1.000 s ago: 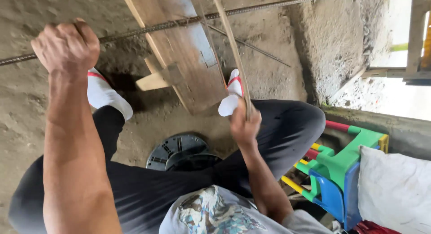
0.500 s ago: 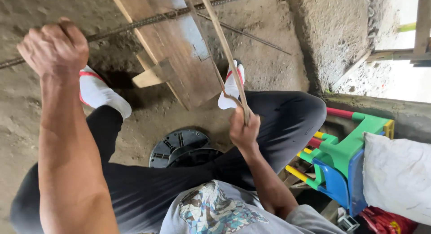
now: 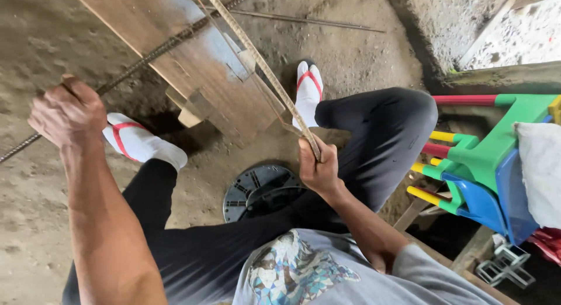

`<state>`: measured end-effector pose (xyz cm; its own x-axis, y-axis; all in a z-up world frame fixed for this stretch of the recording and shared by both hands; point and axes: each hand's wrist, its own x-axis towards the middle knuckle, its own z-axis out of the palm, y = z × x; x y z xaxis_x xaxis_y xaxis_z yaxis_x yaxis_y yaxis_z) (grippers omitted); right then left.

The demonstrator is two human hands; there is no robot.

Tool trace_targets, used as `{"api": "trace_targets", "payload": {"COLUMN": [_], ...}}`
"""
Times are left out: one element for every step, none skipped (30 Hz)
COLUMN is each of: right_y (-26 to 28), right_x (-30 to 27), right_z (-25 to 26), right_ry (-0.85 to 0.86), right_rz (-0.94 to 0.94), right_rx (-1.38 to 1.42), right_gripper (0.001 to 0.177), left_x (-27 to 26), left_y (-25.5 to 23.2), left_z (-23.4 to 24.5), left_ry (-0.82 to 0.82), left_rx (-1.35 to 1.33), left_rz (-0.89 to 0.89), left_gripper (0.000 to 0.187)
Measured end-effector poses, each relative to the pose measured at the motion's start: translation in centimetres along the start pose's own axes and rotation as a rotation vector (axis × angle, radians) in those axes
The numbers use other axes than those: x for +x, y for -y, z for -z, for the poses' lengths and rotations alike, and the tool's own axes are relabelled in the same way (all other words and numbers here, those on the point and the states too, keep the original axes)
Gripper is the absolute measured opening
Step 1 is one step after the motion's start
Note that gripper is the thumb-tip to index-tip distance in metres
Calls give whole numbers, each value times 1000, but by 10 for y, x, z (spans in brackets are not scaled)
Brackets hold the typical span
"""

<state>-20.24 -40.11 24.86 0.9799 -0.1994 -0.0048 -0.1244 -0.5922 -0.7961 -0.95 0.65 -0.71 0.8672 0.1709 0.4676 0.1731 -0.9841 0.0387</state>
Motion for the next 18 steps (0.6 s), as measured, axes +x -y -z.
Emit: {"api": "trace_targets", "payload": {"right_y": [-9, -18, -27, -29, -31, -32, -10, 11, 31, 28, 26, 24, 29, 33, 36, 35, 36, 38], "right_x": [13, 26, 36, 72, 108, 145, 155, 165, 174, 172, 171, 171, 170, 169, 168, 163, 160, 156], "right_z": [-13, -26, -38, -61, -84, -106, -102, -98, -92, -90, -88, -87, -84, -81, -77, -77, -77, -77], "right_ry": [-12, -3, 9, -2, 22, 47, 33, 20, 18, 14, -6, -25, -32, -24, -18, -28, -19, -10], "right_rz": [-1, -79, -161, -167, 58, 283, 284, 231, 180, 181, 166, 151, 149, 152, 149, 141, 169, 196], "right_rx": [5, 71, 138, 146, 156, 161, 173, 203, 226, 229, 284, 338, 348, 341, 335, 345, 306, 266], "right_gripper": [36, 26, 16, 16, 13, 30, 30, 25, 40, 40, 42, 45, 45, 46, 50, 50, 46, 54], "left_x": [13, 25, 35, 39, 44, 50, 35, 21, 2, 4, 7, 10, 11, 11, 12, 13, 13, 13], "left_y": [-8, -16, -23, -29, -35, -41, -25, -8, 7, 6, 5, 4, 2, -1, -5, -4, -2, 0], "left_z": [19, 40, 62, 75, 89, 104, 75, 46, 16, 26, 36, 46, 49, 50, 52, 49, 47, 45], "left_ry": [-8, -280, -557, -563, -581, -599, -611, -199, 212, 208, 185, 161, 159, 100, 46, 48, 60, 72], "left_rx": [-3, 178, 356, 352, 339, 326, 329, 55, -218, -217, -269, -319, -313, -275, -238, -234, -202, -170], "left_rz": [-11, -256, -497, -510, -531, -553, -566, -299, -9, -12, -120, -228, -238, -247, -260, -275, -267, -258], "left_gripper": [51, 35, 26, 26, 24, 23, 23, 53, 98, 98, 88, 80, 80, 78, 78, 78, 78, 79]}}
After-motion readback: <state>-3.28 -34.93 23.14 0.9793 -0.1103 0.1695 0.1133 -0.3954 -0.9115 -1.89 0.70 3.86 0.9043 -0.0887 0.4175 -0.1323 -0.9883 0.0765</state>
